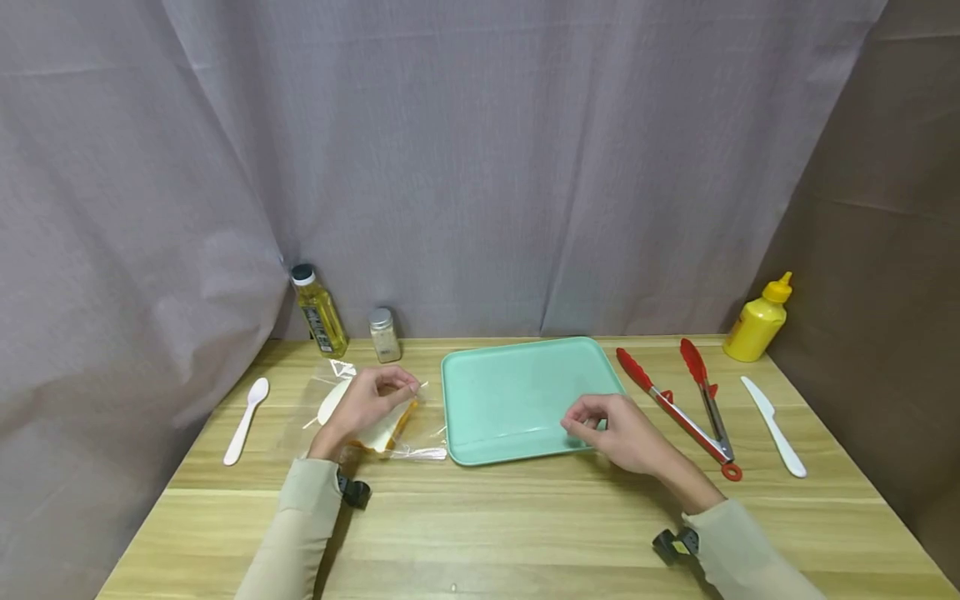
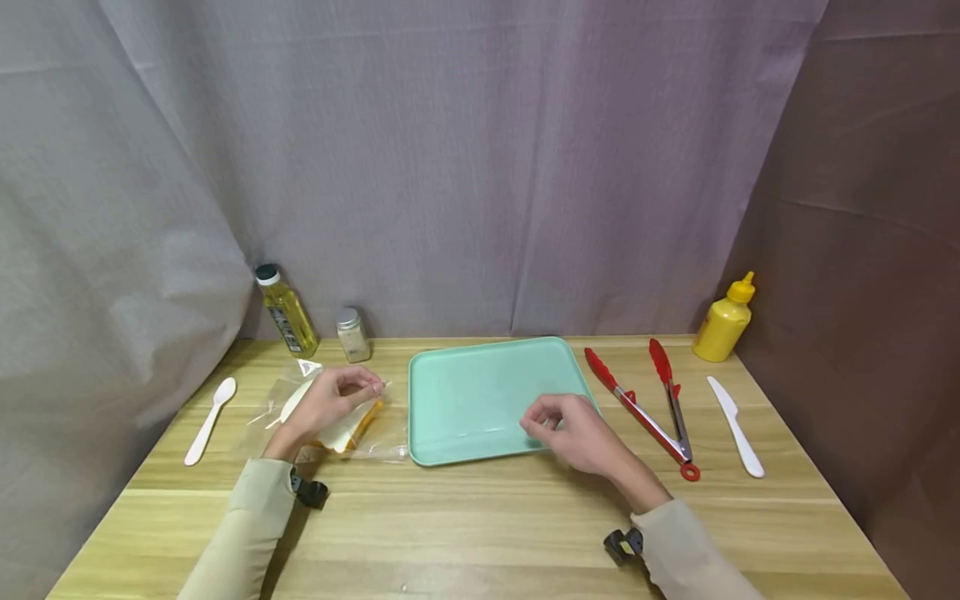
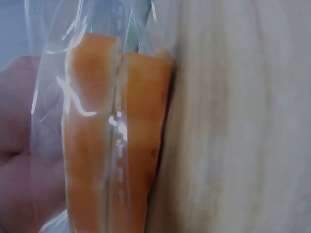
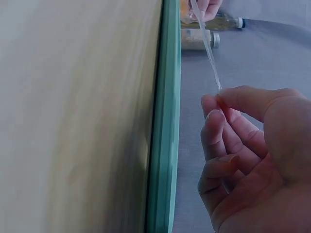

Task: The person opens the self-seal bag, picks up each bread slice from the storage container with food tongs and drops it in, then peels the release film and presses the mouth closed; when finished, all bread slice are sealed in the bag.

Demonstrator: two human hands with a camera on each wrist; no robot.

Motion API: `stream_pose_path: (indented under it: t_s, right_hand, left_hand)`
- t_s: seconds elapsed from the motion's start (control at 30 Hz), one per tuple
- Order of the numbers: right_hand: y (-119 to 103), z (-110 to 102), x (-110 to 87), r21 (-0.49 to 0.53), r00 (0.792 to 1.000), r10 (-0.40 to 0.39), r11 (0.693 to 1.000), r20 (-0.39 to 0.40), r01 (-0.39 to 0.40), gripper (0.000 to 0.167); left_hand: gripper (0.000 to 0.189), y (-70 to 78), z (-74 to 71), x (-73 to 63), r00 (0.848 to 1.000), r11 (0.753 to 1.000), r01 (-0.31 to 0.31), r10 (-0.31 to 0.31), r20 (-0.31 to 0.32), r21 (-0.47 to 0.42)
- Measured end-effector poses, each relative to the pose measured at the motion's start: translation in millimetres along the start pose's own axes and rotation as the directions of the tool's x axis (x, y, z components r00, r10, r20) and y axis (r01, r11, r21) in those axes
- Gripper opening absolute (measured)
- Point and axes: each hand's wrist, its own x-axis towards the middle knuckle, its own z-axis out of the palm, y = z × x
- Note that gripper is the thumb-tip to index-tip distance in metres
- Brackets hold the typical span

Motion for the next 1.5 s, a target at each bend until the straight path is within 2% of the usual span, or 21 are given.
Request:
stream_pose_path:
  t_s: [0.23,0.37,0.47,0.57,0.67,0.73,0.9,0.97,1.07,1.17,1.27,1.43,1.5]
  right_hand:
    - [10,-12,-24.3,0.018,1.000,0.010,1.000,0.022,-0.010,0.011]
    - [13,-18,-39.4,0.073,0.992,0.000,0.997,0.129,-0.010,0.010]
    - [16,-22,-49.1,0.107,0.974,-0.020,0.994,0.227,-0.005,0.009]
    - [21,-26,-55.6,0.103,0.957,-0.037,0.995,0.286,0.008,0.007]
    - [27,-32,-58.9,0.043,0.964,-0.049,0.998,0.262,0.039,0.005]
    - [31,-36,-59.8,-0.009,0.972,-0.039,0.999,0.232,0.042,0.007]
    - [33,-39,-60.7,-0.086,0.982,-0.047,0.994,0.183,0.064,0.010]
    - [28,-38,-60.9,-0.117,0.984,-0.061,0.990,0.168,0.082,0.013]
    - [15,-33,-58.3,-0.165,0.987,-0.082,0.981,0.138,0.105,0.014]
    - [1,-20,-52.8,-0.165,0.985,-0.107,0.978,0.135,0.129,0.012]
    - [-11,-2,-45.6,-0.134,0.975,-0.142,0.977,0.171,0.166,0.010]
    - [-28,24,-36.0,-0.104,0.951,-0.149,0.978,0.270,0.183,0.025]
    - [-34,32,-33.3,-0.093,0.941,-0.155,0.977,0.302,0.190,0.024]
  left_hand:
    - [0.013,2.0,3.0,0.3,1.000,1.000,-0.010,0.010,-0.011,0.010]
    - [0.013,6.8,5.2,0.6,0.998,0.999,0.021,-0.019,-0.052,0.042]
    - [0.012,9.6,7.9,1.0,0.993,0.997,0.053,-0.047,-0.106,0.063]
    - [0.011,11.4,9.0,0.2,0.985,0.994,0.084,-0.073,-0.159,0.067]
    - [0.011,12.3,9.4,-0.2,0.977,0.993,0.098,-0.084,-0.195,0.064]
    - [0.011,12.2,9.8,0.4,0.977,0.993,0.086,-0.068,-0.201,0.082]
    - [0.012,10.7,11.5,4.9,0.983,0.993,0.034,-0.013,-0.184,0.113]
    - [0.012,10.9,12.0,7.7,0.984,0.994,0.028,-0.009,-0.177,0.105]
    - [0.012,11.5,11.1,11.2,0.986,0.995,0.029,-0.013,-0.164,0.096]
    - [0.012,11.4,10.1,14.2,0.989,0.995,0.024,-0.010,-0.145,0.097]
    - [0.013,10.4,9.7,17.2,0.992,0.995,0.001,0.012,-0.126,0.104]
    - [0.019,9.7,8.6,20.9,0.996,0.996,-0.022,0.029,-0.086,0.090]
    - [0.024,10.5,6.8,21.4,0.997,0.997,-0.029,0.034,-0.069,0.071]
